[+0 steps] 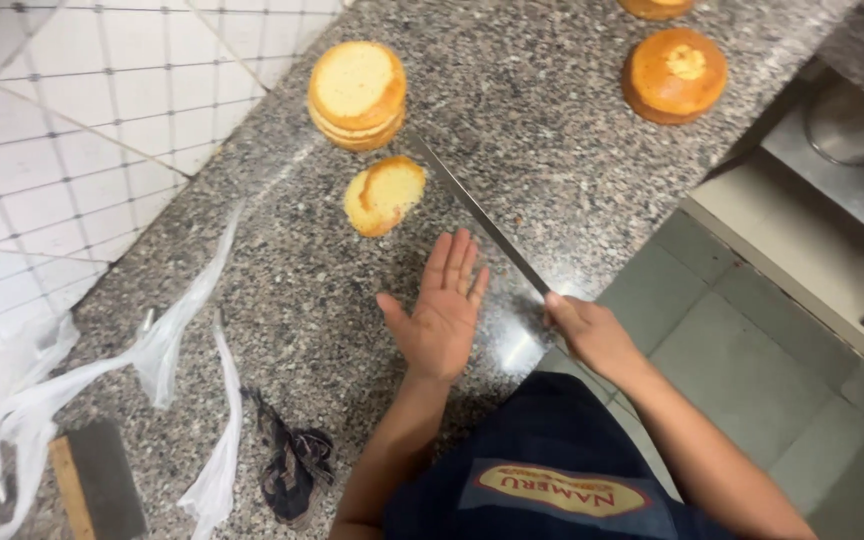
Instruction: Slicing small round sponge cakes horizontally using a long serrated bread knife in a bakery kitchen.
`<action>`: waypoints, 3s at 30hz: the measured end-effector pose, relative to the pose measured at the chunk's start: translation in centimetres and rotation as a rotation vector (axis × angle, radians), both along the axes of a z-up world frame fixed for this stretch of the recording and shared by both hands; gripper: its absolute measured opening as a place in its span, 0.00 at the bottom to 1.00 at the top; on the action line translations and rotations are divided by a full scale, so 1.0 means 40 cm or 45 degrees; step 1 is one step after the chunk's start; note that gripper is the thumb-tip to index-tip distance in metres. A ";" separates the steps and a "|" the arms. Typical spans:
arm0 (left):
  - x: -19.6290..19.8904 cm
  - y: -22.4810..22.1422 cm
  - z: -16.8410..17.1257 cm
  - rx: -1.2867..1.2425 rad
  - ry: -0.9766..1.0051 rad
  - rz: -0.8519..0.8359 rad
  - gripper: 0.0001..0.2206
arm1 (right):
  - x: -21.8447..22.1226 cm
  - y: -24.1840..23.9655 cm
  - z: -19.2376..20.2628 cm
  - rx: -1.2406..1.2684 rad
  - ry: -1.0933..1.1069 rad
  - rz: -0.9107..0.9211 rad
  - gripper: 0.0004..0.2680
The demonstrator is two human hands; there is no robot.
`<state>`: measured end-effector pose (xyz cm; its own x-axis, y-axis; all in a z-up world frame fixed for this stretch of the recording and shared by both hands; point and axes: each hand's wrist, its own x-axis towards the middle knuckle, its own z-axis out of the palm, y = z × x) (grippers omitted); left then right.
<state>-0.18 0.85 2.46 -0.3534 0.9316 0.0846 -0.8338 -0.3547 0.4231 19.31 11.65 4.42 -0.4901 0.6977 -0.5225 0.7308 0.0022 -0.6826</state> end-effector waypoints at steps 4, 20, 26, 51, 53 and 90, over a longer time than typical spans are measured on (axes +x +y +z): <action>-0.006 0.049 -0.007 -0.003 0.388 0.290 0.56 | -0.004 -0.054 0.056 -0.525 0.336 -0.003 0.23; 0.033 0.041 0.031 -0.045 -0.350 -0.127 0.57 | -0.055 -0.017 0.077 0.644 0.065 0.475 0.17; -0.020 -0.013 0.000 -0.328 -0.102 -0.654 0.61 | -0.010 0.096 0.124 0.722 -0.185 0.363 0.16; 0.136 -0.001 0.158 1.153 -0.819 -1.495 0.68 | -0.070 0.025 0.115 0.507 0.914 0.968 0.18; 0.154 0.012 0.192 1.279 -0.764 -1.490 0.68 | -0.083 0.028 0.103 0.567 0.939 0.972 0.18; 0.520 0.249 -0.250 -0.787 0.831 -1.053 0.28 | 0.508 0.484 -0.418 -0.367 0.229 -0.472 0.18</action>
